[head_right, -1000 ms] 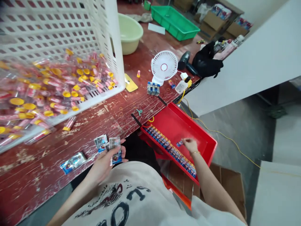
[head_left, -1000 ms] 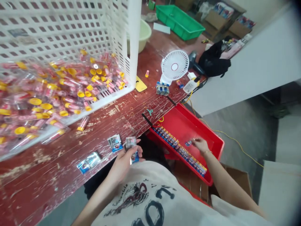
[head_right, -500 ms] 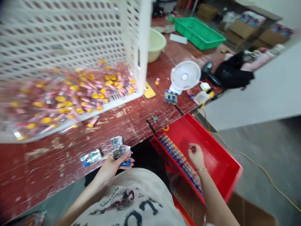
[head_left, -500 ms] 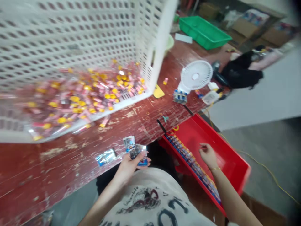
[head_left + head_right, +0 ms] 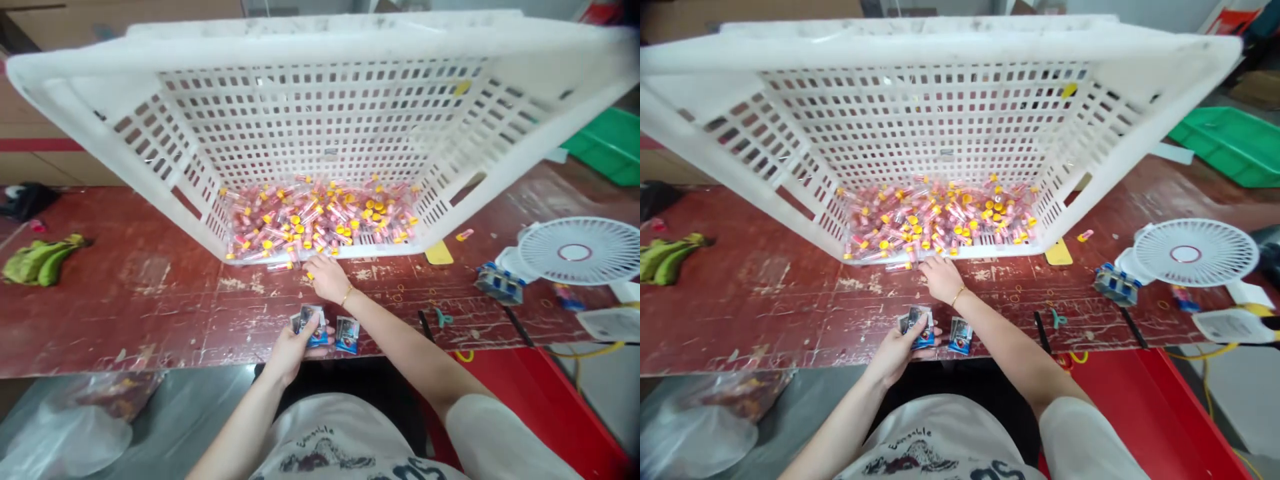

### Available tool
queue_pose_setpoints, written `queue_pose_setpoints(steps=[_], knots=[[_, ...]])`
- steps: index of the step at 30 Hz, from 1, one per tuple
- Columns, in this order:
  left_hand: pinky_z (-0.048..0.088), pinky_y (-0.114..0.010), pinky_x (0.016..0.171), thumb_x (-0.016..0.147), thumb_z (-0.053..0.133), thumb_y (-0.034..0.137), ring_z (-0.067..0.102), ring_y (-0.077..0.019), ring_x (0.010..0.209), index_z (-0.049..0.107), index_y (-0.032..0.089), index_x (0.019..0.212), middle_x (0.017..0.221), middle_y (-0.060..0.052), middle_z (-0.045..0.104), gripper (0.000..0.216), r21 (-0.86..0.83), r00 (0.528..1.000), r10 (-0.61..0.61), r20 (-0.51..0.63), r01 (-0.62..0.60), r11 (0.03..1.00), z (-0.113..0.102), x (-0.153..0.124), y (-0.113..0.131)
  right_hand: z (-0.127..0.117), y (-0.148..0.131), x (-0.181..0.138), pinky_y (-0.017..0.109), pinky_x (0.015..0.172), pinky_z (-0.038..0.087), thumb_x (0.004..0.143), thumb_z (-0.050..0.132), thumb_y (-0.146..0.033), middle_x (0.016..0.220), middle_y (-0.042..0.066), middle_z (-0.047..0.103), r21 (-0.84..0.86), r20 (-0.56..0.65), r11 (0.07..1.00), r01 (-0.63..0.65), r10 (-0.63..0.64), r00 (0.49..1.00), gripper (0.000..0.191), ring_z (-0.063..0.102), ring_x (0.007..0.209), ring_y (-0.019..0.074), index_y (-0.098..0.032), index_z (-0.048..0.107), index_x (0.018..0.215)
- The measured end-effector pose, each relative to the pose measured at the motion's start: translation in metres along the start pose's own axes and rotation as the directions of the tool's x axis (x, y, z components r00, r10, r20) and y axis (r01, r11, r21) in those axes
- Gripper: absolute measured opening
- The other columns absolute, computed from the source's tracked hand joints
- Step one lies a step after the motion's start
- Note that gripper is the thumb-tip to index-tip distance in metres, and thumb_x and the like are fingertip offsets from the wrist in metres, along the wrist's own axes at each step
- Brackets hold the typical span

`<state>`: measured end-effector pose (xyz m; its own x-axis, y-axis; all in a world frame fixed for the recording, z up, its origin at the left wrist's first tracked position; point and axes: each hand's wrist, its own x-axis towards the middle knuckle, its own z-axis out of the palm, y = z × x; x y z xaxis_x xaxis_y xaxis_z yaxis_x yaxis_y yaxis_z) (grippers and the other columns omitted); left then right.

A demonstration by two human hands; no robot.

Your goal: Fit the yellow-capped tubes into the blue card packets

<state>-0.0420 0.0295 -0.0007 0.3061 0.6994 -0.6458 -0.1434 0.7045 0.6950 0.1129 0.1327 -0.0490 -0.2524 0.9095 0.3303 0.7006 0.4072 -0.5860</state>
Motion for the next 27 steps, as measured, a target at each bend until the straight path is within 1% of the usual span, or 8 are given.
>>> queue_pose_setpoints(steps=[4,7,9,11,14,16,23,27], knots=[[0.059,-0.032,0.066,0.073,0.074,0.038,0.070,-0.0256,0.089,0.066,0.012,0.102,0.105,-0.016,0.071,0.039,-0.080,0.997,-0.046,0.062,0.051,0.996,-0.012,0.001,0.009,0.003,0.003,-0.015,0.044,0.094,0.041,0.078,0.052,-0.002,0.098,0.007,0.065,0.030,0.098,0.999,0.038,-0.041,0.994,0.024,0.054,0.102,0.0238,-0.019,0.063,0.090],[0.059,-0.030,0.066,0.069,0.077,0.034,0.070,-0.0262,0.088,0.068,0.010,0.099,0.101,-0.017,0.072,0.039,-0.063,0.999,-0.021,0.036,0.023,0.998,-0.011,0.008,0.009,-0.019,0.006,-0.041,0.046,0.096,0.041,0.085,0.053,-0.015,0.110,0.009,0.062,0.192,-0.070,0.978,-0.083,0.098,0.993,0.023,0.055,0.106,0.0240,-0.021,0.059,0.106],[0.058,-0.029,0.065,0.067,0.079,0.035,0.070,-0.0263,0.088,0.069,0.009,0.096,0.098,-0.017,0.073,0.040,-0.030,1.000,0.004,0.030,-0.003,1.000,-0.006,0.013,0.008,-0.038,0.000,-0.058,0.043,0.093,0.046,0.085,0.059,-0.026,0.111,0.007,0.061,0.466,-0.209,0.867,-0.180,0.305,0.929,0.026,0.059,0.102,0.0216,-0.023,0.054,0.111],[0.058,-0.029,0.066,0.065,0.080,0.036,0.070,-0.0259,0.088,0.071,0.009,0.093,0.097,-0.017,0.073,0.040,-0.005,0.998,0.012,0.059,-0.012,1.000,0.001,0.017,0.007,-0.056,-0.012,-0.071,0.040,0.089,0.051,0.082,0.064,-0.032,0.103,0.004,0.063,0.706,-0.214,0.677,-0.207,0.482,0.850,0.027,0.064,0.093,0.0192,-0.025,0.053,0.106],[0.058,-0.030,0.066,0.062,0.082,0.035,0.070,-0.0232,0.081,0.072,0.009,0.087,0.092,-0.015,0.074,0.038,0.006,0.991,-0.006,0.133,0.005,1.000,0.011,0.021,0.004,-0.077,-0.032,-0.083,0.039,0.082,0.055,0.079,0.068,-0.035,0.089,0.001,0.064,0.853,-0.124,0.476,-0.215,0.585,0.802,0.023,0.068,0.083,0.0183,-0.024,0.053,0.092],[0.058,-0.030,0.064,0.059,0.084,0.034,0.070,-0.0207,0.073,0.072,0.009,0.083,0.084,-0.012,0.074,0.036,0.008,0.989,-0.011,0.149,0.009,1.000,0.016,0.021,0.003,-0.086,-0.042,-0.086,0.038,0.079,0.057,0.078,0.071,-0.034,0.087,0.000,0.063,0.874,-0.120,0.442,-0.201,0.599,0.792,0.024,0.069,0.081,0.0184,-0.023,0.053,0.089],[0.051,-0.023,0.051,0.050,0.086,0.030,0.063,-0.0140,0.056,0.072,0.012,0.074,0.067,-0.002,0.071,0.033,0.153,0.981,0.174,0.089,-0.186,0.971,0.027,0.017,0.003,-0.104,-0.061,-0.088,0.031,0.079,0.057,0.080,0.068,-0.025,0.105,0.004,0.055,0.655,-0.287,0.749,-0.104,0.373,0.882,0.017,0.063,0.088,0.0151,-0.023,0.054,0.090],[0.048,-0.021,0.049,0.048,0.087,0.028,0.056,-0.0105,0.048,0.069,0.013,0.068,0.057,0.002,0.066,0.031,0.211,0.966,0.239,0.098,-0.254,0.944,0.026,0.015,0.005,-0.110,-0.061,-0.087,0.036,0.083,0.055,0.081,0.066,-0.022,0.104,0.006,0.056,0.501,-0.218,0.862,-0.073,0.207,0.954,0.014,0.060,0.093,0.0184,-0.022,0.057,0.091]])
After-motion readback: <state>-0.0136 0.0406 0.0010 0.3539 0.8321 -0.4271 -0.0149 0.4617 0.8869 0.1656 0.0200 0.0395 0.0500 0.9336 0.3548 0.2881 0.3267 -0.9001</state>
